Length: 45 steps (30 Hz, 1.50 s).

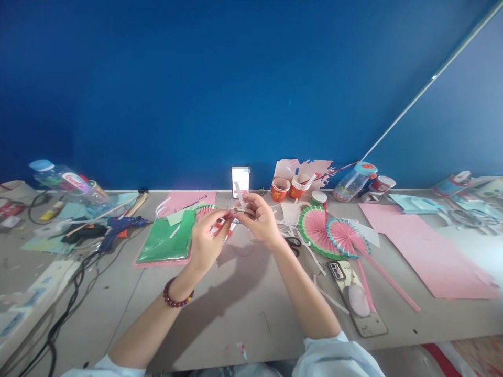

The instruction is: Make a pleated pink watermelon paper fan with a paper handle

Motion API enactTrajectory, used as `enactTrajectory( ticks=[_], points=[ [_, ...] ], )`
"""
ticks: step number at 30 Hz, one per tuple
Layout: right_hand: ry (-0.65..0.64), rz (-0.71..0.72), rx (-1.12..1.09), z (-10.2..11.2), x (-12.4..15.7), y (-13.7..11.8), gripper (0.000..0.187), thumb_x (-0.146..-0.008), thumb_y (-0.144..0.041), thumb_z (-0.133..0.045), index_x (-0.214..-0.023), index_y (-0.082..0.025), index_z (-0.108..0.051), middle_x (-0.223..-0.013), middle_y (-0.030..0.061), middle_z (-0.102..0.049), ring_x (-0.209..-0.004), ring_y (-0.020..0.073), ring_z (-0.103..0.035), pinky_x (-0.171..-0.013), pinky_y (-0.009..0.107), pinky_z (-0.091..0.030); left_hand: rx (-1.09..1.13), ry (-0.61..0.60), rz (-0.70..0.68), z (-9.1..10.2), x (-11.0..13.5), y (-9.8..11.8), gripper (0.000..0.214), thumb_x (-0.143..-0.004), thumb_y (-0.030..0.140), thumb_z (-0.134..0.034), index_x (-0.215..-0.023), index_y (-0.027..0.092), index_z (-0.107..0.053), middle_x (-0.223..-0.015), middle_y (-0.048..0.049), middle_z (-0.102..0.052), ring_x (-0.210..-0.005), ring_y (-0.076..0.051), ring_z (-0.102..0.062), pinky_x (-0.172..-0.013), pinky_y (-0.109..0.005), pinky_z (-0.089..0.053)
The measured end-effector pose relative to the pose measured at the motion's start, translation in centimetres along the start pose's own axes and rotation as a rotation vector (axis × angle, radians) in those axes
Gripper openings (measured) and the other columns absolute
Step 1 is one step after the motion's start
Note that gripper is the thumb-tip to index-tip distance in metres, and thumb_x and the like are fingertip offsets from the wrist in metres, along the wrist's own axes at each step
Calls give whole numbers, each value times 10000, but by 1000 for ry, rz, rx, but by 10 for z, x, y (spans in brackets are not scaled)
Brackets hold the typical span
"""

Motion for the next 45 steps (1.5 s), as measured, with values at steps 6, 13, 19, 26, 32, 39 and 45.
enactTrajectory(
  ticks=[6,13,19,26,32,39,45],
  points=[
    [-59,16,6,-2,0,-2,350,-751,-291,-738,-1033,-263,-533,-968,24,-658,-886,158,-625,-785,319,-540,88,-27,115,-1,-1,-6,62,-860,185,-595,-887,195,-650,-836,-38,-685,-776,-150,-650,-650,-252,-535],
    [-87,-9,-46,-2,0,-2,341,-735,-290,-750,-1005,-267,-545,-904,5,-633,-875,149,-612,-784,303,-530,96,-57,118,0,-3,-3,67,-837,147,-600,-846,190,-650,-802,-33,-683,-772,-150,-640,-624,-235,-521],
    [-71,-27,-72,-1,1,-1,337,-720,-286,-761,-983,-261,-551,-834,-16,-600,-790,124,-596,-753,279,-524,142,-105,190,-1,-3,-11,97,-832,262,-637,-880,199,-693,-826,-38,-701,-755,-154,-649,-570,-224,-507],
    [-41,-56,-51,-1,1,-2,378,-699,-243,-775,-1006,-244,-554,-820,-15,-634,-784,124,-611,-760,285,-523,210,-196,266,2,-7,-17,142,-814,321,-669,-851,197,-727,-818,-47,-720,-746,-164,-668,-658,-258,-544],
    [-43,34,-9,-8,9,-20,310,-749,-261,-740,-1003,-255,-562,-906,10,-648,-854,142,-628,-743,277,-525,68,-75,38,14,-7,9,83,-850,211,-622,-873,201,-702,-828,-44,-713,-786,-164,-663,-687,-273,-545],
    [-107,93,-69,-10,18,-38,256,-777,-231,-715,-987,-265,-573,-858,-7,-615,-786,118,-613,-658,236,-527,4,31,-168,23,-4,36,147,-825,91,-629,-929,189,-665,-858,-34,-694,-798,-142,-647,-721,-272,-540],
    [-92,95,-56,-9,17,-39,273,-750,-237,-737,-963,-257,-568,-804,-13,-613,-740,115,-610,-618,226,-528,17,37,-139,25,-4,36,115,-824,104,-638,-900,188,-658,-830,-29,-682,-785,-140,-639,-712,-280,-537]
  ],
)
Point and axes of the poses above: each hand's wrist, its own x-axis away from the middle knuckle, its own z-axis out of the back of the hand, y = z × x, the point moved 5 cm from there along -x, towards the middle knuckle
